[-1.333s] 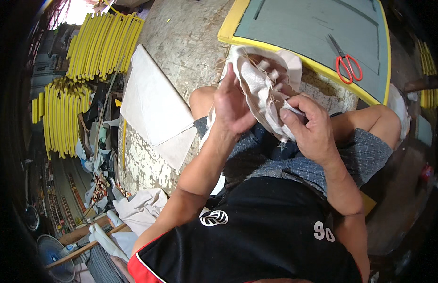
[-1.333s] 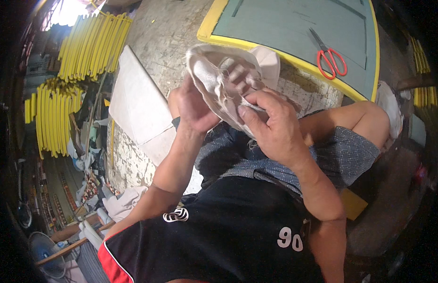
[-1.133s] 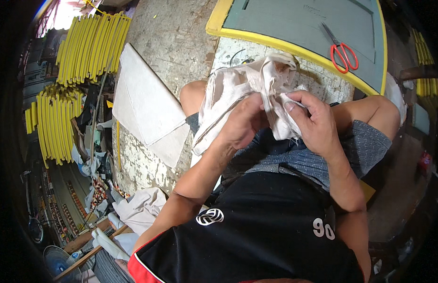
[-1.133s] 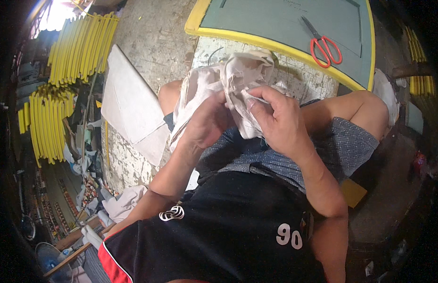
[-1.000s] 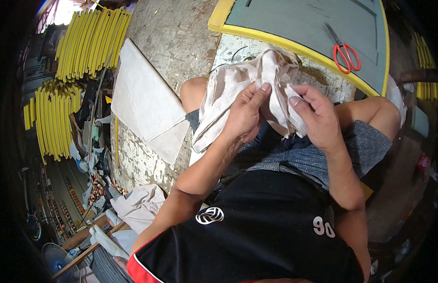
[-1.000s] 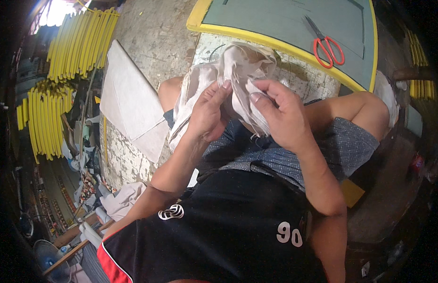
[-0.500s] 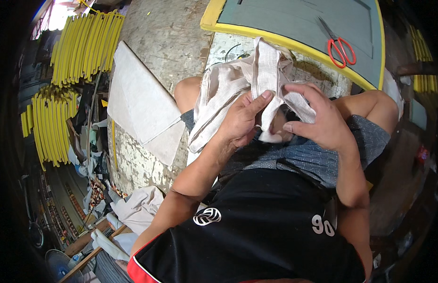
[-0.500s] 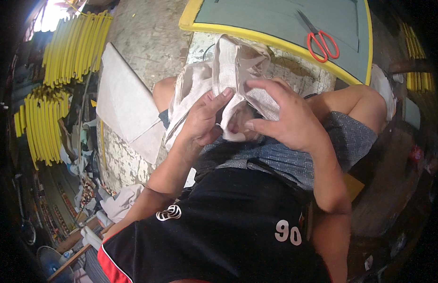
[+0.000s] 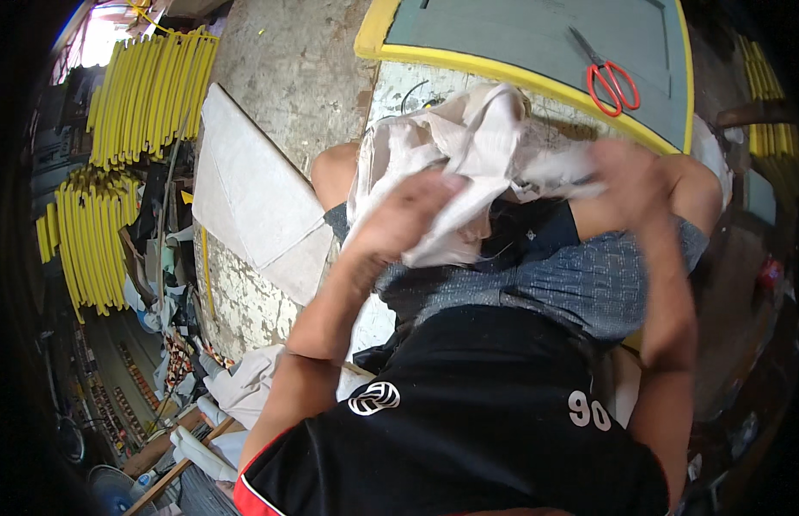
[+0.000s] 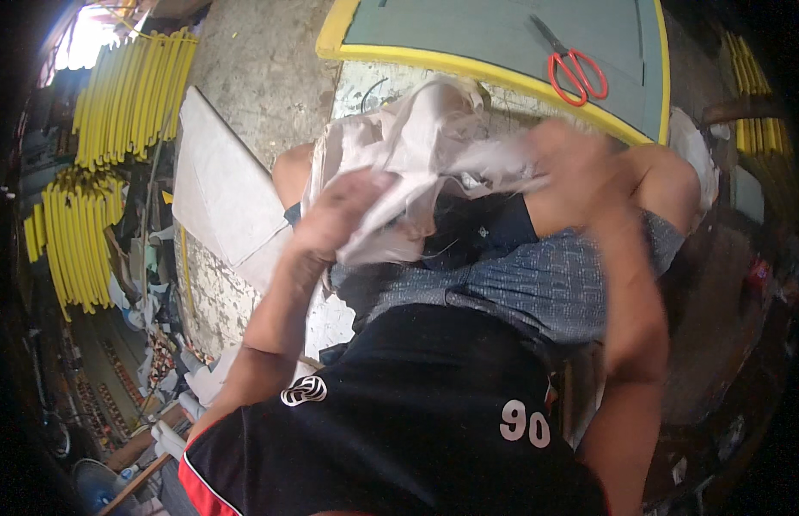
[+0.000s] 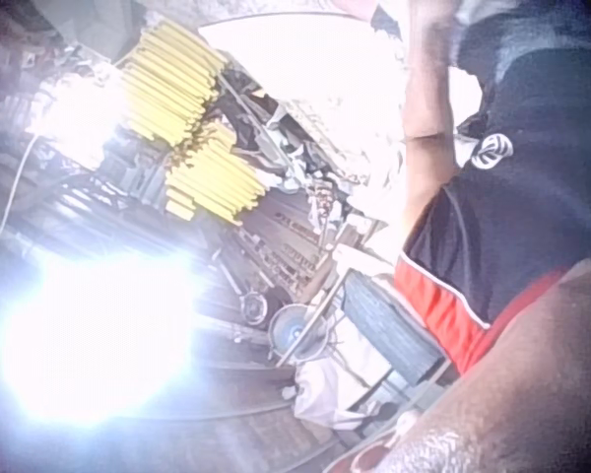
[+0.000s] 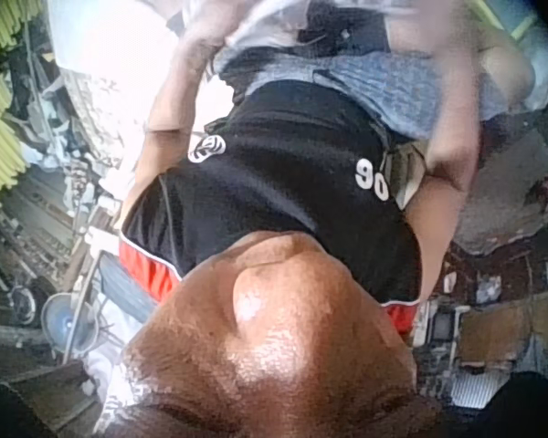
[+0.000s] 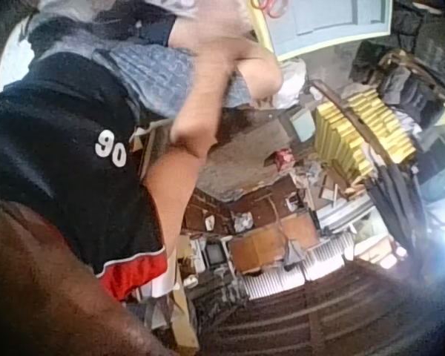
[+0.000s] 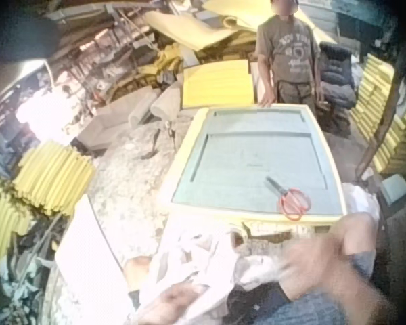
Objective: The person uses red-handled scissors to cut a white fabric bag into strips. They repeatedly cut, pull, and trim the fabric while seated on the floor.
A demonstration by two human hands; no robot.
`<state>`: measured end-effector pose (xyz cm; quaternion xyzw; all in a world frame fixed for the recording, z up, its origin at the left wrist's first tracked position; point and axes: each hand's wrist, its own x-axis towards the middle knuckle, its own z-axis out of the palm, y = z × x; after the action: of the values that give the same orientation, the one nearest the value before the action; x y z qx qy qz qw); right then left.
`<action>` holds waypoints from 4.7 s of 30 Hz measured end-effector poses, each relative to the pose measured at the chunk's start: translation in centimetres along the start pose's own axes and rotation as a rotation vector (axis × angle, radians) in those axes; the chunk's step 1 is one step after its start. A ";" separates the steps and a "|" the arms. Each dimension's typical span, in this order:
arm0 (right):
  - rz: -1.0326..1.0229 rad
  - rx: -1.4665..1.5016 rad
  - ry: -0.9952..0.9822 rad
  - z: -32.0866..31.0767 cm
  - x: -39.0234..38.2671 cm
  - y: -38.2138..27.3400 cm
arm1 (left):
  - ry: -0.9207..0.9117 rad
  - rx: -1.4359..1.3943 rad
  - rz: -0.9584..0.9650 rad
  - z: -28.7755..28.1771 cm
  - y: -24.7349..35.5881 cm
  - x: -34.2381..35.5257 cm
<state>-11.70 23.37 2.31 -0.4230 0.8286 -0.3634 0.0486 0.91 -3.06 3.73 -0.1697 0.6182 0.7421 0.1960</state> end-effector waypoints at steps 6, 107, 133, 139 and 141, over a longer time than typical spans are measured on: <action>0.172 -0.106 -0.025 -2.3 0.4 1.0 | -0.092 0.049 -0.103 -4.5 -2.7 0.4; 0.182 0.014 -0.035 -0.8 1.9 -0.6 | 0.126 -0.709 0.196 3.4 -5.4 4.8; 0.710 0.418 0.132 -1.6 3.1 4.6 | 0.303 -0.276 0.310 2.7 -1.5 3.9; 0.673 1.082 -0.069 0.2 -3.9 -7.3 | 0.162 -0.262 0.346 1.2 -0.6 3.2; 0.641 1.159 -0.128 1.0 -5.1 -7.4 | 0.114 -0.290 0.306 1.3 -0.4 3.5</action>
<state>-3.10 23.79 5.13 -0.0819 0.5793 -0.6919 0.4230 -1.92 -1.38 1.86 -0.1419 0.5336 0.8335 0.0196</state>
